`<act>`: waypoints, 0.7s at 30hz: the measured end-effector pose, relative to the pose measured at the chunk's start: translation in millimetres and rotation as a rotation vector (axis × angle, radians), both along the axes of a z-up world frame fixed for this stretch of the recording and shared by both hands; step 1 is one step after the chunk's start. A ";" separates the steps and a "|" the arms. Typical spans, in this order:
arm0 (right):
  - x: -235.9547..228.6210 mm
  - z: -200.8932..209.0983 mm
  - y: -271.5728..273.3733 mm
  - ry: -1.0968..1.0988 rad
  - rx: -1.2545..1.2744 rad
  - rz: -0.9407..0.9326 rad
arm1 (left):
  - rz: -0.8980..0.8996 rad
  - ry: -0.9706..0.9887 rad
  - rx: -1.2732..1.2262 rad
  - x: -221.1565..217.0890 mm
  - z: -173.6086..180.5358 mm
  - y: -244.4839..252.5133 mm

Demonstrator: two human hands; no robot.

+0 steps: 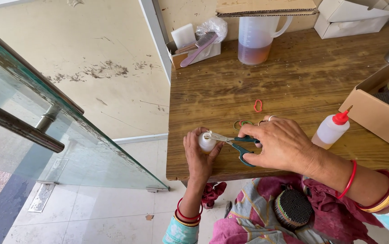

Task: The person uses scissors to clear the nozzle of a glue bottle, then picks up a circular mesh object and applies glue from the bottle onto its surface.

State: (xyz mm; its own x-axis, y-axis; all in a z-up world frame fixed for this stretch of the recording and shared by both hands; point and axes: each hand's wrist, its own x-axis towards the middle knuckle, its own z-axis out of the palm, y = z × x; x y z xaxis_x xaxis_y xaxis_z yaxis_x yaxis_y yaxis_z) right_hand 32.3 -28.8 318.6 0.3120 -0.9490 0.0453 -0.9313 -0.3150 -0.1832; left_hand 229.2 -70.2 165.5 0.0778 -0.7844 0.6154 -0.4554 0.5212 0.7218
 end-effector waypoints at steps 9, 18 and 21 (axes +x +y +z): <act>3.9 -20.2 10.6 -0.151 -0.043 0.044 | 0.065 0.006 -0.098 -4.4 -9.5 -0.9; 16.8 -25.1 19.9 -0.335 0.228 -0.044 | 0.147 -0.034 -0.107 -11.3 -4.6 -0.5; 15.9 -33.5 18.9 -0.208 0.063 0.050 | 0.109 -0.008 -0.134 -7.8 -5.0 -1.6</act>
